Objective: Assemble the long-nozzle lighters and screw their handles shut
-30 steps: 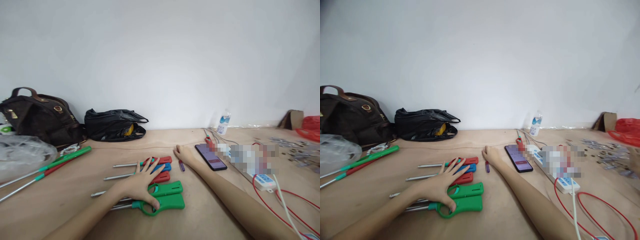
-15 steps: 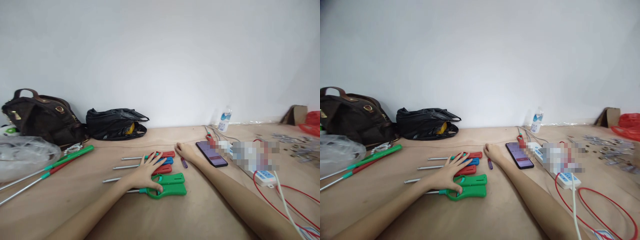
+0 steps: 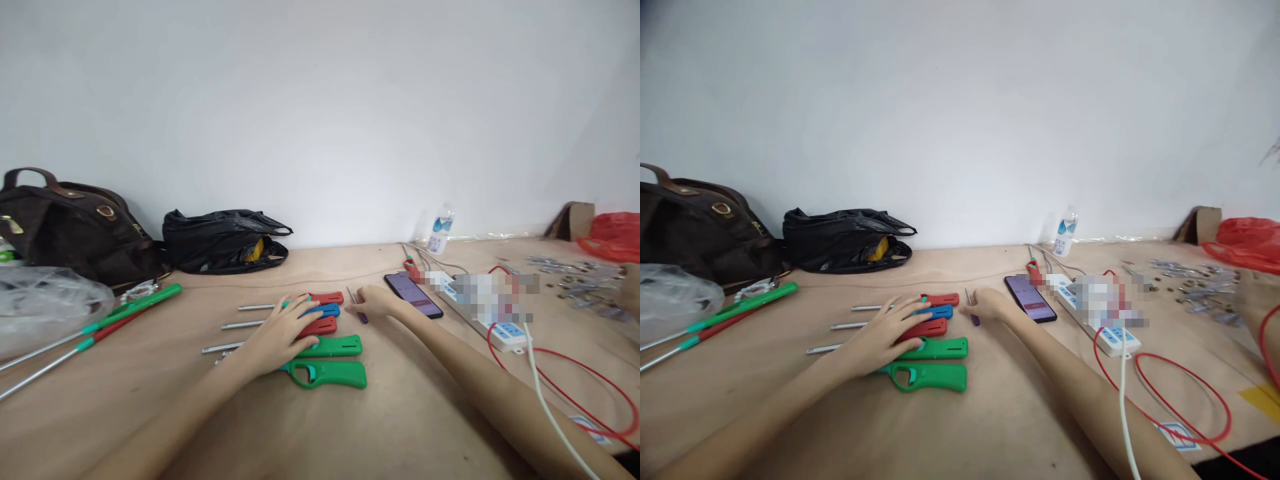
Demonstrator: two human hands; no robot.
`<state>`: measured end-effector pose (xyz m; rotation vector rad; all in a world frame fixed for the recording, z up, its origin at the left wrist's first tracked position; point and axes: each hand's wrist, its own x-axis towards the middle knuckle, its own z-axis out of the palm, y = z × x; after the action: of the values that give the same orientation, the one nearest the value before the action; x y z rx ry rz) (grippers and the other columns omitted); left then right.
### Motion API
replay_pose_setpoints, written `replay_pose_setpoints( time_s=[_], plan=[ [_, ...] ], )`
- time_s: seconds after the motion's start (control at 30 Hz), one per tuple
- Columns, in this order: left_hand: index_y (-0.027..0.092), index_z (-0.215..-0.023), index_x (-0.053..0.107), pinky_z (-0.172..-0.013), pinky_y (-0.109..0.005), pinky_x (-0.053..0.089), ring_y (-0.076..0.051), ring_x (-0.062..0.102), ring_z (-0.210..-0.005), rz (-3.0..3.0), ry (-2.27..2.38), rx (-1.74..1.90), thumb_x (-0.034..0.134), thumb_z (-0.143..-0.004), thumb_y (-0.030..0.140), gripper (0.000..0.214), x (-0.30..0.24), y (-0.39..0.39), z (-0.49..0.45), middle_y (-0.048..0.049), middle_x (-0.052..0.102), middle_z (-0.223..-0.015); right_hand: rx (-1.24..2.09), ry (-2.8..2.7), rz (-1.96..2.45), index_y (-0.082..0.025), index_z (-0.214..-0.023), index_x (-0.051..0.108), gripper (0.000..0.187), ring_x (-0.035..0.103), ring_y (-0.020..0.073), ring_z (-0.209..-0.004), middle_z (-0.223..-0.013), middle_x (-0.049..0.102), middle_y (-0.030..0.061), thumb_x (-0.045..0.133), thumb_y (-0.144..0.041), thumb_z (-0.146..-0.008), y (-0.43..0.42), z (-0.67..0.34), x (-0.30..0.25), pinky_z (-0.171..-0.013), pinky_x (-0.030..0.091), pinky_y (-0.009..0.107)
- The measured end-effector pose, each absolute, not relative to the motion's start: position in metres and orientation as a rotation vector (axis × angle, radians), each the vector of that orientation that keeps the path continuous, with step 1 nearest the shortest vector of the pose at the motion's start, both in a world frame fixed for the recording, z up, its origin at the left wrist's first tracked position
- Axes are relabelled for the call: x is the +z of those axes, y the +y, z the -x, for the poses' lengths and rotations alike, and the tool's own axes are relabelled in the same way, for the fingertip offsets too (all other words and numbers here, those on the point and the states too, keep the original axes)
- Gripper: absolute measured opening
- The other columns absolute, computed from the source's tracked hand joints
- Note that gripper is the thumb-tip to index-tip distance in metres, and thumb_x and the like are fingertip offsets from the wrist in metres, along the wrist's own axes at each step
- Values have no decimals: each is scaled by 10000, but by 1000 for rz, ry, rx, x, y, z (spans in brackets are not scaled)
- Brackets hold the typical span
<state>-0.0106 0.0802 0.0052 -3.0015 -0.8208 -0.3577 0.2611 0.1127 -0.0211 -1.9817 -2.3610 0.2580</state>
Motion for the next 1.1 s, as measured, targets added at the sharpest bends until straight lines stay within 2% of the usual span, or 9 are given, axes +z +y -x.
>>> replay_pose_setpoints(
  time_s=[0.1, 0.23, 0.37, 0.53, 0.63, 0.73, 0.87, 0.97, 1.1],
  plan=[
    [227, -1166, 590, -1061, -484, 270, -262, 476, -1207, 3055, -720, -446, 501, -947, 276, 241, 8, 61, 15, -73, 580, -1242, 234, -2419, 1965, -160, -779, 669, 331, 639, 205, -697, -816, 712, 98, 553, -461, -854, 91, -265, -16, -549, 321, 267],
    [207, -1108, 592, -946, -413, 348, -240, 524, -1057, 3076, -684, -550, 563, -910, 266, 208, 4, 41, 25, -70, 596, -1094, 134, -2412, 1988, -156, -793, 643, 170, 644, 231, -787, -893, 702, 121, 552, -292, -838, 69, -265, -10, -572, 311, 274],
    [213, -1122, 585, -875, -389, 365, -244, 527, -995, 3080, -646, -543, 670, -843, 343, 320, -1, 36, 29, -69, 593, -1067, -13, -2238, 2048, -159, -870, 595, 179, 634, 247, -809, -909, 683, 131, 464, -279, -890, 57, -264, -6, -570, 303, 286],
    [199, -1104, 589, -857, -401, 367, -259, 528, -978, 3064, -587, -524, 707, -813, 334, 342, -11, 33, 22, -79, 598, -1074, -75, -1855, 1755, -206, -786, 519, 134, 605, 196, -708, -795, 654, 44, 530, -320, -856, 53, -267, 0, -557, 335, 273],
    [190, -1120, 578, -839, -389, 393, -251, 535, -951, 3044, -561, -528, 641, -858, 297, 290, -16, 32, 19, -85, 604, -1058, 40, -1689, 1480, -207, -790, 507, 170, 582, 166, -623, -751, 630, 34, 528, -359, -862, 49, -269, 4, -569, 396, 280],
    [173, -1113, 570, -806, -359, 424, -221, 558, -881, 3017, -508, -551, 484, -929, 213, 206, -20, 31, 18, -80, 622, -987, 200, -1549, 1290, -202, -851, 505, 188, 600, 166, -632, -763, 625, 38, 530, -387, -873, 44, -268, 7, -566, 439, 285],
    [158, -1117, 559, -727, -312, 462, -195, 589, -789, 2955, -511, -586, 301, -971, 128, 298, -22, 30, 17, -66, 643, -886, 444, -1448, 1019, -213, -936, 470, 213, 608, 148, -619, -825, 634, 35, 509, -419, -904, 38, -259, 8, -553, 466, 286],
    [162, -1142, 547, -778, -317, 485, -204, 609, -889, 2919, -576, -640, 284, -978, 142, 310, -24, 29, 17, -79, 645, -959, 580, -1432, 879, -221, -993, 447, 211, 600, 134, -585, -819, 637, 23, 489, -417, -925, 31, -248, 4, -563, 485, 299],
    [180, -1172, 543, -855, -353, 476, -227, 577, -999, 2938, -607, -636, 362, -967, 180, 273, -23, 27, 18, -89, 617, -1093, 637, -1497, 818, -238, -1107, 414, 207, 588, 124, -589, -833, 635, 14, 459, -367, -952, 18, -235, -2, -586, 497, 302]
  ],
)
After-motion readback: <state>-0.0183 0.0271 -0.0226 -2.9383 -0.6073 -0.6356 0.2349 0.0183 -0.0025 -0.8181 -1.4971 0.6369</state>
